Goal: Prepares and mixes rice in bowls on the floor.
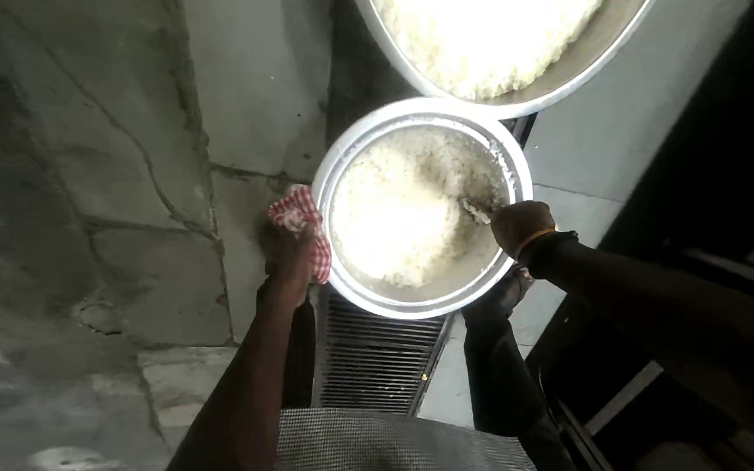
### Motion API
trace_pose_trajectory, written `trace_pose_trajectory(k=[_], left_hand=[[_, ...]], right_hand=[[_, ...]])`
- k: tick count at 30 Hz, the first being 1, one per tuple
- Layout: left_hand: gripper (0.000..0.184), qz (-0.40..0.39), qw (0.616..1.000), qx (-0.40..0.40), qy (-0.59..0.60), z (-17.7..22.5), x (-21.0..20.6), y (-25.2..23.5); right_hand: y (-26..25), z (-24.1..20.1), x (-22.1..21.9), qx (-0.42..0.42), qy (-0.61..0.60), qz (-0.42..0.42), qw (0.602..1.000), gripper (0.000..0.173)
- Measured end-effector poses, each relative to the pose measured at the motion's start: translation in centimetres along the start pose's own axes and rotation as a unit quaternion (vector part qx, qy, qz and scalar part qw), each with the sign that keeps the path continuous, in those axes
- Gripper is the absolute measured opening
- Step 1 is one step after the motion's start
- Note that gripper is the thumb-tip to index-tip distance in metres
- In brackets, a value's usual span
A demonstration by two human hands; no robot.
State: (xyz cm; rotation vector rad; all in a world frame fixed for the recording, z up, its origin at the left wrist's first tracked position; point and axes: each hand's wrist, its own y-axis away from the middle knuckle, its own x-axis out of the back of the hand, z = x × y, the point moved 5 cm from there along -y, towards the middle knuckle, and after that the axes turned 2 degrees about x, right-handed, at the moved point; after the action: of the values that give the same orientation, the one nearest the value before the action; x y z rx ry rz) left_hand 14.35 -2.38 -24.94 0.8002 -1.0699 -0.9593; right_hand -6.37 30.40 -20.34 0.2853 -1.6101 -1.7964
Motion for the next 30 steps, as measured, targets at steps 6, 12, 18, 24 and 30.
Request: trace_pose_trajectory(k=[6,12,18,24,30], left_hand=[[0.059,0.044,0.998,-0.032,-0.028,0.3,-1.3,-0.7],[0.056,0.009,0.997,-0.053,-0.06,1.5,-1.7,-0.8],[0.065,0.014,0.99,-0.099,-0.101,0.4,-3.6,-1.6],[0.068,-0.01,0.991,-0.116,-0.067,0.0,-3.9,-2.3],[0.064,0.008,0.989,-0.087,-0.118,0.9,-4.1,-1.8]], right_hand=[[0.5,-1.0,-1.0,0.011,0.02,-0.041,0.999,0.023],[0.8,-1.2,-4.5,0.015,0.007,-0.103,0.995,0.015],[0.6,-0.6,-12.3,0.058,-0.013,-0.109,0.992,0.018],[1.3,-4.2,-15.8,0.108,-0.112,-0.113,0.981,0.025],[2.3,-7.0,-20.3,0.083,-0.271,-0.105,0.953,0.037]])
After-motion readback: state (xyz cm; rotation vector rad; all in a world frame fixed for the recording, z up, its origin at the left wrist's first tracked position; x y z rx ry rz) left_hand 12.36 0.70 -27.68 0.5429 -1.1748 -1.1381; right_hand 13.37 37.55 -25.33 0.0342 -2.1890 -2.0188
